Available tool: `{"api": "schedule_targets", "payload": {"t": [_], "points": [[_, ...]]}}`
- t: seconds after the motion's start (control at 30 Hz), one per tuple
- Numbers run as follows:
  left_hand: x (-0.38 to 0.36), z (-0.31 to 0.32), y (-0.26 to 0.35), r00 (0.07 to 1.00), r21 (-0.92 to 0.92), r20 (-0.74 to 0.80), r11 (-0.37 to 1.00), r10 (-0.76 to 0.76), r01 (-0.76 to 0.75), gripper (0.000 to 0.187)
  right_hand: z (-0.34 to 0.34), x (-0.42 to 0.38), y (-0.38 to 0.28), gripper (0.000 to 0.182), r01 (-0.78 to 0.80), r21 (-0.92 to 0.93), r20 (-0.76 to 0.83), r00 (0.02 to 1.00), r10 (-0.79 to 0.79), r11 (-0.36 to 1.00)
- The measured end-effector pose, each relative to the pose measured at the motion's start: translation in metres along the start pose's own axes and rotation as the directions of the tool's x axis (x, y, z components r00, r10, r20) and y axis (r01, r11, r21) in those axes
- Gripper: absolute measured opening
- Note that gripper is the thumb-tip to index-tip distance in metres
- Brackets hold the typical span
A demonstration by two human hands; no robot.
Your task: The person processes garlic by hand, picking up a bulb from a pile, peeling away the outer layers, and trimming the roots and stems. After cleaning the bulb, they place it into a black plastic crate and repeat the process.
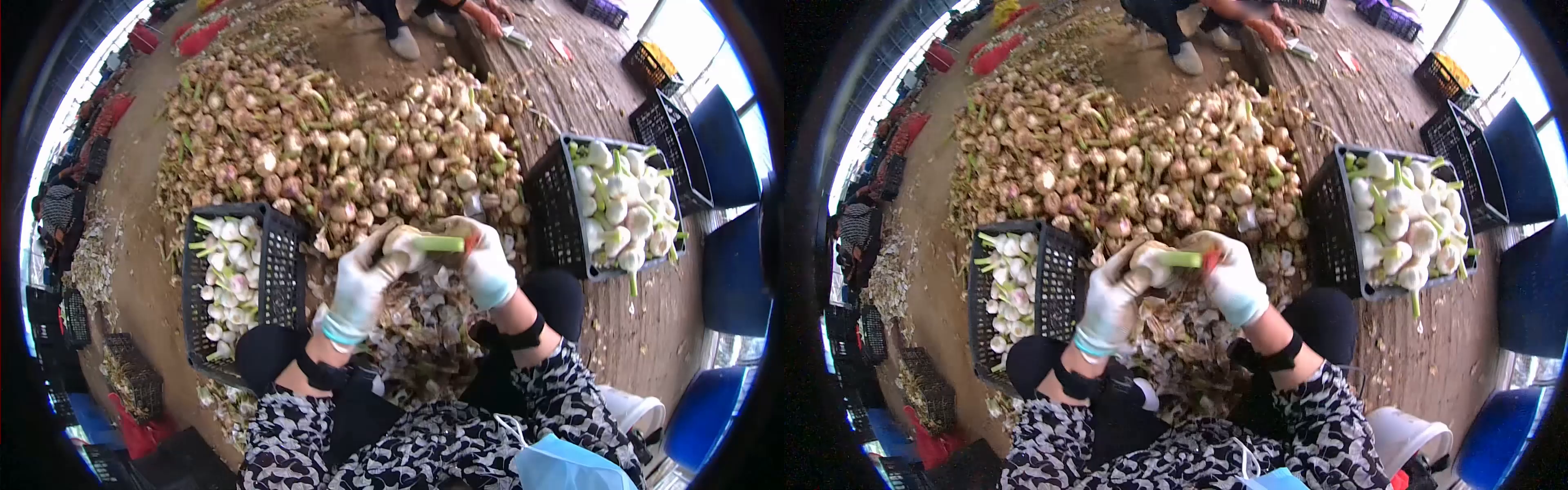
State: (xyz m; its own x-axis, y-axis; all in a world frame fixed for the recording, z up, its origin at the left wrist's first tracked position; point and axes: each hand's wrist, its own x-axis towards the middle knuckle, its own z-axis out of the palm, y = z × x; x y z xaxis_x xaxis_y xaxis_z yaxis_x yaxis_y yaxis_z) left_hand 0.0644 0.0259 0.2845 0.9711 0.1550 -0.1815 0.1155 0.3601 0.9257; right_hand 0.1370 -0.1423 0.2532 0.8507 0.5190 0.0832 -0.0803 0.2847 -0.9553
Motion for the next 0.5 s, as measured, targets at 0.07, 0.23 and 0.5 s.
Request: {"api": "schedule_targets", "payload": {"t": [0.07,0.23,0.5], "points": [[0.001,-0.006,0.009,0.978,-0.21,0.187,0.969,-0.09,0.129,0.067,-0.005,-0.003,-0.008,0.044,-0.232,0.383,0.12,0.972,0.201,0.894],[0.009,-0.002,-0.003,0.999,-0.061,0.051,0.998,-0.013,0.016,0.072,-0.009,-0.002,0.016,0.02,-0.2,0.155,0.004,0.979,0.202,0.967],[0.001,-0.007,-0.015,0.992,-0.048,0.11,0.997,-0.054,0.06,0.076,-0.052,0.019,0.011,0.029,-0.104,0.001,-0.415,0.905,0.095,0.995]]}}
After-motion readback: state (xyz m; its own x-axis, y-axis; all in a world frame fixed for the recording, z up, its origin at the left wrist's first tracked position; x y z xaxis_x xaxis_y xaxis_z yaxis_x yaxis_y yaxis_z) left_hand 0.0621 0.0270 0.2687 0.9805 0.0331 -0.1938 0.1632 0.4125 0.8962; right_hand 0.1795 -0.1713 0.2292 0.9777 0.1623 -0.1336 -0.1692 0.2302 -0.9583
